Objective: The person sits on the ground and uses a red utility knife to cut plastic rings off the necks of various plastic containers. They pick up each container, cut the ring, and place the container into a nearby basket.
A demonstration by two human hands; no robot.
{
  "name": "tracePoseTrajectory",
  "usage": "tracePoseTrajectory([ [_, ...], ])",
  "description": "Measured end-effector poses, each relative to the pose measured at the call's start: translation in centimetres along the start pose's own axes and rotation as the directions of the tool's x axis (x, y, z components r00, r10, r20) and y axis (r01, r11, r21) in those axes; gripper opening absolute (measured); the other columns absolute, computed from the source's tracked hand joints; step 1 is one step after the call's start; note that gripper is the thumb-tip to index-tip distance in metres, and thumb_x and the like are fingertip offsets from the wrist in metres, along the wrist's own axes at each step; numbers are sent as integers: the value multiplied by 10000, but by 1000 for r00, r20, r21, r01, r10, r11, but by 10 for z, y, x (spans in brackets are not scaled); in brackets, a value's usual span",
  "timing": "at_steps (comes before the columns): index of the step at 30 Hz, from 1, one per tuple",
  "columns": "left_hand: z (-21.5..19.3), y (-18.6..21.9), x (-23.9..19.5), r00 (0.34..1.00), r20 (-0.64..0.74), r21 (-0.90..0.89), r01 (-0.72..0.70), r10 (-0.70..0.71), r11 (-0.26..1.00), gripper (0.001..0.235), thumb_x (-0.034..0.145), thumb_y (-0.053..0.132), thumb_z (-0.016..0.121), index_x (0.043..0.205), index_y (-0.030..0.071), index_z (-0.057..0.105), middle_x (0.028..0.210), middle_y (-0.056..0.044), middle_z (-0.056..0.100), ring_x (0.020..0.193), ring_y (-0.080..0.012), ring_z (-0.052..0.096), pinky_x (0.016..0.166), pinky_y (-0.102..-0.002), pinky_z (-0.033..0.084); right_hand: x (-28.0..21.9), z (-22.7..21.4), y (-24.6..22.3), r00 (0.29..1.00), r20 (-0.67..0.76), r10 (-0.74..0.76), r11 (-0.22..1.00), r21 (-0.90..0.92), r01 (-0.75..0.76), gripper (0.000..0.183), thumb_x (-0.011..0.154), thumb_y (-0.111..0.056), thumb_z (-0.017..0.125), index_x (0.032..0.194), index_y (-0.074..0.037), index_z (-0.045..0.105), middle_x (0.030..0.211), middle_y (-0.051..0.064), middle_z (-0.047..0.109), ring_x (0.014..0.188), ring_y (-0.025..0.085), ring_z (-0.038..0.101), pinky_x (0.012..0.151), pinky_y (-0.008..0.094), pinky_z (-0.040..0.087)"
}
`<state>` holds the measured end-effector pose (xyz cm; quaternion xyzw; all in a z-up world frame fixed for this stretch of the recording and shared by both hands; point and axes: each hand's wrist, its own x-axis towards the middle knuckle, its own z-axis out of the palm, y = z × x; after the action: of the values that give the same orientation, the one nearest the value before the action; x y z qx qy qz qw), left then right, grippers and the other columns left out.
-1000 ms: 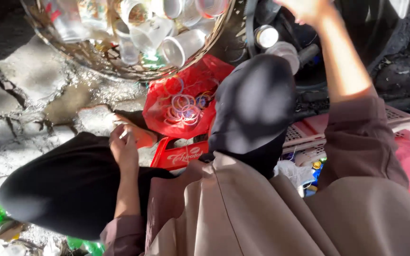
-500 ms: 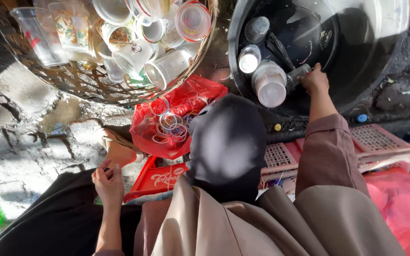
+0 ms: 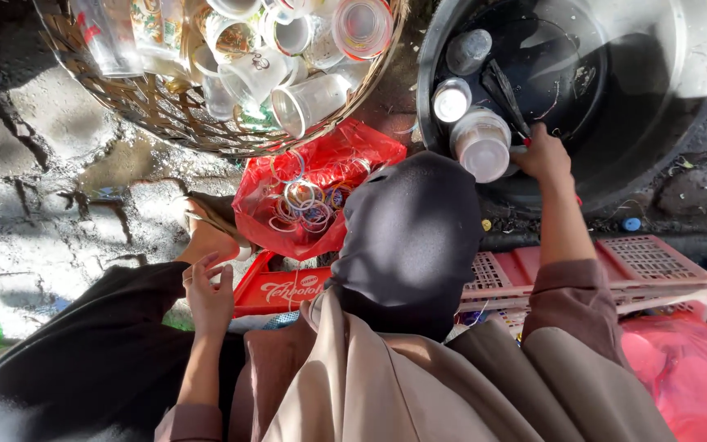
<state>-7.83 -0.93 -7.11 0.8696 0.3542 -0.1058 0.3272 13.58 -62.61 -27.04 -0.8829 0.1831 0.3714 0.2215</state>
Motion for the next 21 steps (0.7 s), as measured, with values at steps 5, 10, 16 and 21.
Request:
tracePoseTrajectory([
  [5,9,-4,3,993,12,9,-120,120,993,383,938,95,738,1308,40,656,1280,-242,496,1059,-392,696,781,-384,604,48,71,44,987,-156,50,971,-223,-85,490,952,-239,663,1391,-44,566,1115,304,702,1043,510,692,832,640,561],
  [10,9,-12,5,984,34,-18,-176,176,984,426,928,110,746,1331,43,626,1273,-220,478,1077,-387,688,778,-377,611,16,31,44,992,-113,64,982,-169,-83,457,888,-389,708,1204,-58,700,1057,297,722,1026,506,692,815,608,570],
  [16,-6,23,16,945,106,-80,-302,309,950,351,939,131,711,1254,-3,634,1175,-210,568,1028,-376,655,783,-385,599,-52,-41,31,969,-236,75,993,107,-51,424,908,-324,795,1059,57,681,837,256,670,688,380,613,606,473,508],
  [21,-30,89,35,830,257,-267,-431,495,862,318,923,62,689,1220,-11,601,1034,-139,684,890,-217,676,743,-313,590,-136,-100,-26,777,-612,-145,899,246,361,97,1038,-17,622,1087,51,670,765,131,642,418,197,524,378,315,429],
])
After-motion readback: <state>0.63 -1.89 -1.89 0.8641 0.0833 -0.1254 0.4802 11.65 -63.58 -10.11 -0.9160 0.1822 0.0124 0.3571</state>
